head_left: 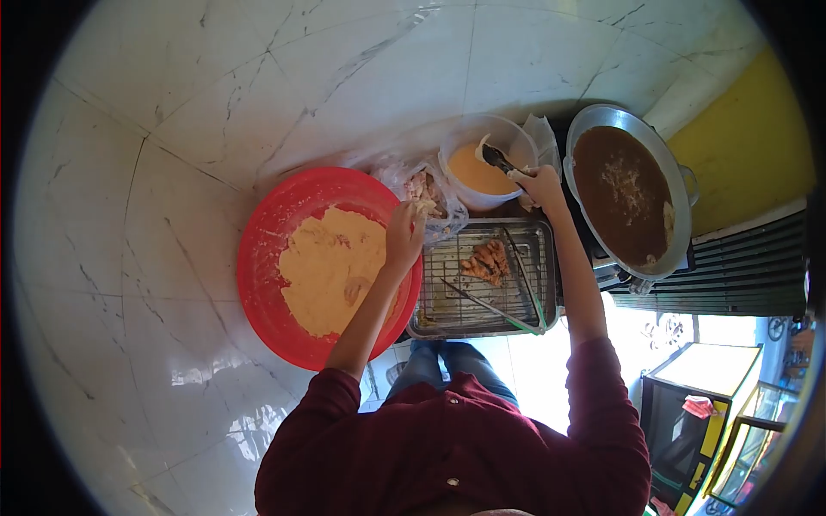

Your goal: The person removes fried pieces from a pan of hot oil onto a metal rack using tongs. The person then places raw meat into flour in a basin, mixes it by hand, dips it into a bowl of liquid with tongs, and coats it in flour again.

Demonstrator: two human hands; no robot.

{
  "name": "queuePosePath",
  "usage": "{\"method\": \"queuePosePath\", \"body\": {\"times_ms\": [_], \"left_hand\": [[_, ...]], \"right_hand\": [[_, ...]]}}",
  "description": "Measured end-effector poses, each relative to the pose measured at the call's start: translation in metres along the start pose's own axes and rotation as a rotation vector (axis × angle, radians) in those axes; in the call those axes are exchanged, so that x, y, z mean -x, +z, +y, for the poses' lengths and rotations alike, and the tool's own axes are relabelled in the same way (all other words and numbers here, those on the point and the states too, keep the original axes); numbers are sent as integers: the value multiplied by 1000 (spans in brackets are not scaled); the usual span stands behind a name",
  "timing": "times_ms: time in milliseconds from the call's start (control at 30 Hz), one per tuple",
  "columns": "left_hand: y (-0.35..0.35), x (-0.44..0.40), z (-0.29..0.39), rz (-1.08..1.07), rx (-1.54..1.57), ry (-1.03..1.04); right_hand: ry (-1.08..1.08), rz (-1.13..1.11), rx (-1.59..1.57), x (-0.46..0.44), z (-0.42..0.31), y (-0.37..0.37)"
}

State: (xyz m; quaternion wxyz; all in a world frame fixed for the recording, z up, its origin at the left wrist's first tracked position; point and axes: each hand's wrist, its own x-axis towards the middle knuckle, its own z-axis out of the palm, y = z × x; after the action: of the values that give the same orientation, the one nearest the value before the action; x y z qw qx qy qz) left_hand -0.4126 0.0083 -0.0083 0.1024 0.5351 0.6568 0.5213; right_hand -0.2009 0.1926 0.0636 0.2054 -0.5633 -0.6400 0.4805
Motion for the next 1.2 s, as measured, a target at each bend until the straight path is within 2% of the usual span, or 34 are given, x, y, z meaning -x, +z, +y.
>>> {"method": "queuePosePath", "body": {"times_ms": [67,133,200,267,333,400,467,500,567,600,667,700,767,867,1033,1100,1200], "left_hand": [[13,-19,9,-21,-11,87],[28,-31,-3,-17,-47,123],[40,-37,-14,-76,137,-1],[37,-39,-13,-78,92,33],[38,-38,-16,-81,47,66],[41,-34,-21,-52,88,-8],[47,-31,-32,-53,141,-74],[49,-31,-35,-51,196,-135],[53,-30,-40,-44,191,-147],[50,-32,-36,-39,186,-160],[44,-33,-28,-32,137,-123],[39,-33,-22,-28,91,-89],[33,-36,-12,-48,91,-86],[36,-34,-19,-68,81,-98],[39,-33,-24,-14,50,-60],[38,-33,-25,-84,106,-96],[45,-31,-34,-53,167,-142]], "right_hand": [[-247,183,600,-23,6,13],[-206,173,676,-29,-1,30],[-170,162,753,-41,-4,39],[-149,-2,881,-59,4,50],[-172,-2,874,-57,-3,53],[-192,-4,867,-59,-5,55],[-102,-184,745,-68,-5,54],[-102,-185,746,-69,-6,53],[84,-301,415,-70,-8,51],[82,-302,415,-69,-8,49],[205,-313,176,-67,-8,47],[206,-315,175,-67,-4,43],[280,-293,-17,-68,4,34],[241,-308,-208,-38,-9,20],[300,-274,-410,-5,-12,9],[316,-246,-466,8,-11,10],[325,-230,-554,20,0,11]]}}
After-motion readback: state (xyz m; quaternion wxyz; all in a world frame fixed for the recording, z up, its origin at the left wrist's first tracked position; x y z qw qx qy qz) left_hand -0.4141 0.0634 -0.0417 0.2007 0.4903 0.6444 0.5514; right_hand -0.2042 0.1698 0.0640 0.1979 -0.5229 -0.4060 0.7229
